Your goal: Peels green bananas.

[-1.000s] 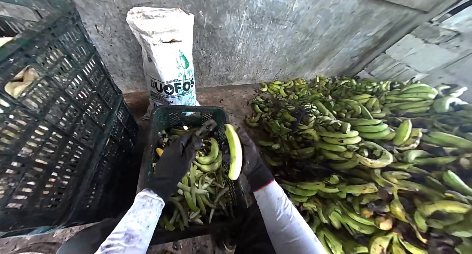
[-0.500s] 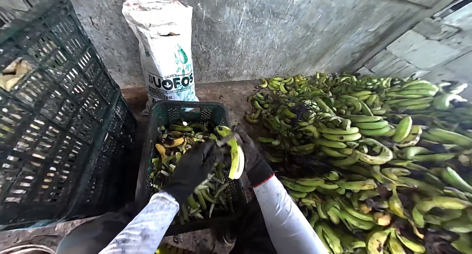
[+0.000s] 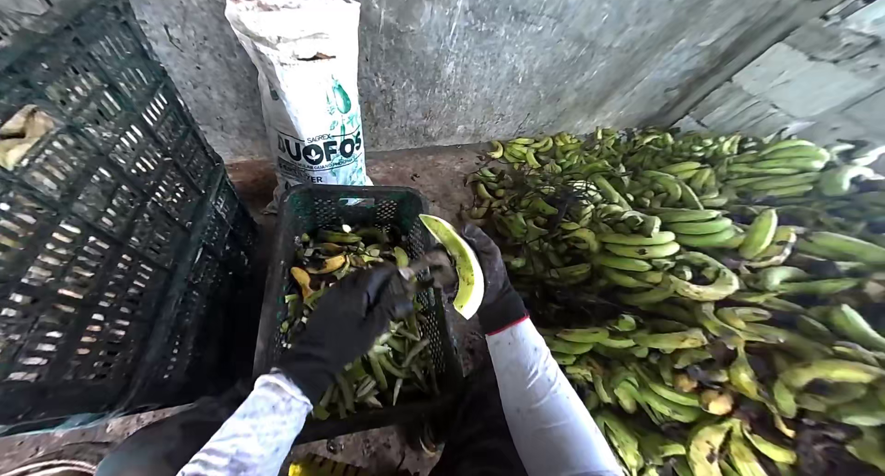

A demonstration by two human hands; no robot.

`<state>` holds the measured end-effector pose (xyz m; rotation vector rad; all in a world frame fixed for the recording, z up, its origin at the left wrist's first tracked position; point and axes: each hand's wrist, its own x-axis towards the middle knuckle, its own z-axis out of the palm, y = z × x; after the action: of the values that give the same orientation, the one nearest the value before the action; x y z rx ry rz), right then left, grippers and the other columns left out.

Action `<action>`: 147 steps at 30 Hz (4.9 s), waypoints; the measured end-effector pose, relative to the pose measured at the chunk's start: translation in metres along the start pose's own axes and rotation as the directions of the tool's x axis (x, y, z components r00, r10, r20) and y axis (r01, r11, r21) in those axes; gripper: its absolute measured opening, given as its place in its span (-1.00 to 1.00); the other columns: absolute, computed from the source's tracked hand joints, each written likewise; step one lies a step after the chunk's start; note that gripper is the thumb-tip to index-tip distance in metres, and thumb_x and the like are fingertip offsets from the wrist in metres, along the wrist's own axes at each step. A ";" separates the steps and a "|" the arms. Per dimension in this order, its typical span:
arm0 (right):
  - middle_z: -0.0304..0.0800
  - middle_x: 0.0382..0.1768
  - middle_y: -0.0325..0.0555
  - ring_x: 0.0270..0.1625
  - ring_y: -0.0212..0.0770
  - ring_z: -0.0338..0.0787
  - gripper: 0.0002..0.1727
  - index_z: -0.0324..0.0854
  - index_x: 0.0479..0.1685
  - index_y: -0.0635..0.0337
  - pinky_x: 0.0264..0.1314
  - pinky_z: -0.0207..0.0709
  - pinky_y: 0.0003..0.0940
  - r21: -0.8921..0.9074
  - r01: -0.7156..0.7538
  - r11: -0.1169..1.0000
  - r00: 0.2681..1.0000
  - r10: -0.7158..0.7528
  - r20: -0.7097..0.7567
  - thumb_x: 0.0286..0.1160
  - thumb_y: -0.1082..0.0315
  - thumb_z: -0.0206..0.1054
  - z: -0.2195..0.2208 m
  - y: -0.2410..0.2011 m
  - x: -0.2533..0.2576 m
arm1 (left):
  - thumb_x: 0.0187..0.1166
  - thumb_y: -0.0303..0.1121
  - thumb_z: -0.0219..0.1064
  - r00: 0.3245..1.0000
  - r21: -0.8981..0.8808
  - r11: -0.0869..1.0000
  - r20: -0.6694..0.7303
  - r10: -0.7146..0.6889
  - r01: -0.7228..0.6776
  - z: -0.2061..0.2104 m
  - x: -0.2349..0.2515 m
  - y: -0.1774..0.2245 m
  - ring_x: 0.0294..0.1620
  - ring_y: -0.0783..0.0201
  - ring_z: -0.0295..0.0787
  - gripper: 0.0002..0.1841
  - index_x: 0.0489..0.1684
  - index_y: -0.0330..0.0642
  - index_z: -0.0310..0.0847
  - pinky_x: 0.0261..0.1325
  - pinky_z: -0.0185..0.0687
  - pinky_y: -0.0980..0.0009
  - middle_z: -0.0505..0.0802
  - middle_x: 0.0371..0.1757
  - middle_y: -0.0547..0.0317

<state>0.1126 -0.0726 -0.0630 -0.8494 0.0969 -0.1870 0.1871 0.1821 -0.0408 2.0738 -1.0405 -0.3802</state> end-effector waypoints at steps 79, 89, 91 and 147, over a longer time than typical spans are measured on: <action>0.60 0.45 0.38 0.56 0.25 0.57 -0.31 0.46 0.52 0.42 0.61 0.37 0.19 -0.709 -0.671 -0.217 0.737 -0.082 -0.671 0.71 -0.06 0.19 -0.030 0.158 0.107 | 0.62 0.15 0.30 0.909 -0.097 0.907 -0.040 -0.415 0.409 -0.055 -0.021 -0.037 0.34 0.00 0.72 -0.34 0.62 0.00 0.46 0.38 0.61 -0.10 0.73 0.39 -0.05; 0.63 0.42 0.30 0.49 0.22 0.63 -0.25 0.41 0.60 0.30 0.54 0.44 0.21 -0.716 -0.694 -0.074 0.719 -0.127 -0.683 0.52 -0.01 0.40 -0.022 0.152 0.104 | 0.64 0.24 0.22 0.878 -0.499 0.784 -0.088 -0.470 0.370 -0.061 -0.033 -0.036 -0.13 0.32 0.79 -0.41 0.56 0.19 0.48 0.02 0.76 0.17 0.84 -0.01 0.23; 0.63 0.43 0.29 0.46 0.22 0.65 -0.18 0.27 0.70 0.25 0.51 0.48 0.21 -0.772 -0.636 0.005 0.763 -0.144 -0.630 0.49 0.05 0.44 -0.021 0.144 0.098 | 0.73 0.20 0.12 0.868 -0.542 0.765 -0.122 -0.481 0.348 -0.058 -0.034 -0.036 -0.06 0.34 0.79 -0.44 0.58 0.15 0.47 0.07 0.75 0.20 0.84 0.05 0.22; 0.77 -0.37 -0.12 -0.43 -0.29 0.80 -0.61 0.44 0.18 0.23 -0.39 0.78 -0.34 -0.243 0.235 0.941 0.942 -0.282 -0.181 0.65 0.09 0.17 0.053 0.030 -0.015 | 0.71 0.20 0.13 0.994 -0.111 0.991 -0.065 -0.087 0.079 -0.041 -0.009 0.015 0.03 0.20 0.81 -0.47 0.46 0.13 0.62 0.14 0.74 0.01 0.83 0.14 0.14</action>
<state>0.1105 -0.0108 -0.0508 -1.0595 0.2100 -0.5255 0.1961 0.2047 -0.0031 2.0227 -0.8755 -0.3950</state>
